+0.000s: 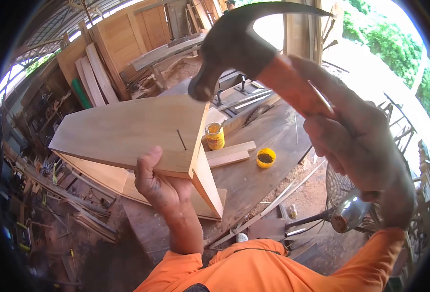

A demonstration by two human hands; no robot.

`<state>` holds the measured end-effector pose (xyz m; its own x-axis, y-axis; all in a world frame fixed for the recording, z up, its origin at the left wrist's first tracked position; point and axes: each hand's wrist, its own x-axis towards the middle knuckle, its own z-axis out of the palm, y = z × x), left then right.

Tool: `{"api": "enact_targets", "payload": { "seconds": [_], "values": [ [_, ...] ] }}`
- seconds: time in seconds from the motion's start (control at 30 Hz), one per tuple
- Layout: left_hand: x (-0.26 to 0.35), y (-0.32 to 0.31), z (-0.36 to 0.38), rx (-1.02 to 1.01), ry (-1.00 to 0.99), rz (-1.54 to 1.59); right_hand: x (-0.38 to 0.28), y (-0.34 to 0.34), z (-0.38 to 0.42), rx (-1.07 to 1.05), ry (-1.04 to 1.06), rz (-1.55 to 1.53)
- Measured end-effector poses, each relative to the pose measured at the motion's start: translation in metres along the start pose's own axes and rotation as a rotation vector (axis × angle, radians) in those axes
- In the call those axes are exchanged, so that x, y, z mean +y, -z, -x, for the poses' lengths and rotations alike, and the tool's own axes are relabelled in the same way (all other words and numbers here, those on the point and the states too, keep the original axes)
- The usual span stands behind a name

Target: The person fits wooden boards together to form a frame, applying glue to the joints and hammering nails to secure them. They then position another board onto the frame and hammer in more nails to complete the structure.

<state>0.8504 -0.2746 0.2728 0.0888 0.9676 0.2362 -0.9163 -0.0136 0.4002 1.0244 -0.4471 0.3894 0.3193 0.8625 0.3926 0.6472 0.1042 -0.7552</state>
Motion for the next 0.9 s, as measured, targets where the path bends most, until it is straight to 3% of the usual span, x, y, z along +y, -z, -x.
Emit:
{"api": "enact_targets", "payload": {
  "seconds": [0.13, 0.3, 0.37, 0.47, 0.5, 0.57, 0.63, 0.7, 0.73, 0.77, 0.83, 0.87, 0.9],
  "values": [
    [-0.002, 0.0, 0.004, 0.059, 0.012, 0.014, -0.065, 0.012, -0.002, -0.007, -0.012, 0.208],
    [0.0, -0.004, 0.005, 0.1, 0.046, 0.033, -0.063, 0.051, -0.024, 0.298, -0.188, 0.255],
    [-0.002, -0.002, 0.003, 0.076, 0.058, 0.032, -0.079, 0.029, -0.01, 0.196, -0.174, 0.391],
    [0.002, -0.004, 0.001, 0.022, 0.049, 0.03, -0.079, -0.005, -0.003, -0.172, 0.189, 0.685],
    [-0.001, -0.006, 0.001, 0.031, 0.042, 0.029, -0.094, -0.004, -0.003, -0.071, -0.153, 0.29],
    [-0.002, -0.006, 0.003, 0.074, 0.025, 0.029, -0.113, 0.003, -0.009, 0.304, -0.021, 0.264],
    [-0.005, -0.006, 0.003, 0.113, 0.009, 0.03, -0.127, 0.062, -0.019, 0.263, -0.127, 0.197],
    [-0.005, -0.008, 0.003, 0.126, -0.001, 0.023, -0.138, 0.072, -0.015, 0.291, -0.326, 0.163],
    [-0.004, -0.008, 0.004, 0.126, -0.004, 0.014, -0.132, 0.06, -0.015, 0.28, -0.305, 0.294],
    [-0.004, -0.008, 0.005, 0.112, -0.006, 0.002, -0.114, 0.035, -0.012, 0.213, -0.222, 0.456],
    [-0.005, -0.003, 0.002, 0.091, -0.01, 0.002, -0.067, -0.009, 0.004, -0.288, -0.018, 0.642],
    [-0.006, -0.002, -0.001, 0.078, -0.02, 0.012, -0.057, -0.015, 0.009, -0.392, -0.002, 0.582],
    [-0.004, -0.009, 0.003, 0.099, 0.005, 0.04, -0.055, -0.011, 0.011, -0.342, -0.064, 0.497]
  ]
}}
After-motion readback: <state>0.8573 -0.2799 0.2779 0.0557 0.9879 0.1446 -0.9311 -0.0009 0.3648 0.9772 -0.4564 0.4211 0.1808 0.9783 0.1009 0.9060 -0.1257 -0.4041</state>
